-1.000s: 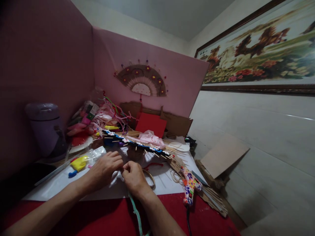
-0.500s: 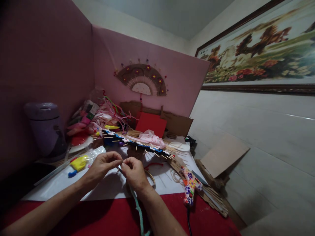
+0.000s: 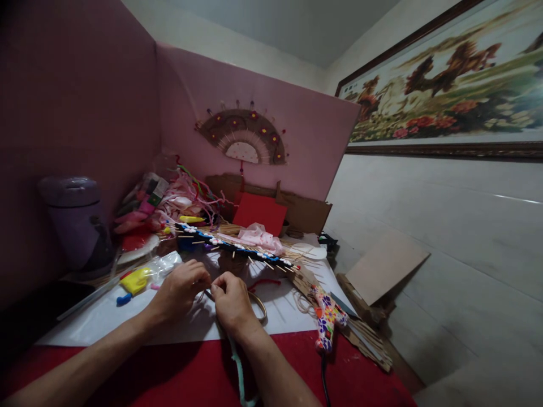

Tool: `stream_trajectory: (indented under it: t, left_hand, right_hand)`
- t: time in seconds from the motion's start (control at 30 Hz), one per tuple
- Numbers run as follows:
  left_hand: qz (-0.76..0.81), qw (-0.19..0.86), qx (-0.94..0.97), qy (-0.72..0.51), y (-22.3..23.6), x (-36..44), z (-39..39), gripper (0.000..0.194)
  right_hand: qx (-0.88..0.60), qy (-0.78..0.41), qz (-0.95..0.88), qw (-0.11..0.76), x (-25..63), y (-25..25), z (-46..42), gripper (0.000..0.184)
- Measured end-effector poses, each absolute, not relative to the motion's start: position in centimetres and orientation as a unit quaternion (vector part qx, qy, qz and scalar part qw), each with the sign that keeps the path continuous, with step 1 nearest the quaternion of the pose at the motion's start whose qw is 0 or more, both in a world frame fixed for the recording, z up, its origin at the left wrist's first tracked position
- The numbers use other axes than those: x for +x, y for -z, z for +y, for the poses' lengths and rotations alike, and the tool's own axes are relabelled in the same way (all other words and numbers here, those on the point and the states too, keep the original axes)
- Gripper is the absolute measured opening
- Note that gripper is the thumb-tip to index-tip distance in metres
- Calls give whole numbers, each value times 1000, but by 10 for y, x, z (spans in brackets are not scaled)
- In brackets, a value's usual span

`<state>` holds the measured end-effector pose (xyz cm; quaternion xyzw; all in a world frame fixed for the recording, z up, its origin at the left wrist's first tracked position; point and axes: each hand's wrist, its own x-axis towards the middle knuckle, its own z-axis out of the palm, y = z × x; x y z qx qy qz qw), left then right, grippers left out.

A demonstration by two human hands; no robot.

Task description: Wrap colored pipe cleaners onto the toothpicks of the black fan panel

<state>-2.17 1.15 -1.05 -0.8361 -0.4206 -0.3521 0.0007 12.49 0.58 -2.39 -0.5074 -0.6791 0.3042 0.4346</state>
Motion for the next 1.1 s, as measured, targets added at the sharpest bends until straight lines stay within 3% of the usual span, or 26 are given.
stream_trajectory:
  t: [0.13, 0.43, 0.53, 0.8, 1.1]
  left_hand:
    - [-423, 90, -853, 294, 9, -20, 8, 19]
    - [-392, 140, -870, 265, 4, -19, 6, 18]
    - [-400, 102, -861, 296, 7, -21, 9, 17]
    - [-378, -122, -804, 443, 13, -23, 15, 13]
    - [-398, -126, -791, 448, 10, -23, 12, 12]
  right_hand:
    - [-525, -303, -678, 416, 125, 25, 6, 7]
    - [-525, -317, -664, 428, 125, 33, 14, 7]
    - [-520, -321, -661, 435, 125, 33, 15, 8]
    - [-476, -370, -645, 470, 124, 28, 11, 10]
    - [-444, -428, -629, 473, 122, 25, 8, 14]
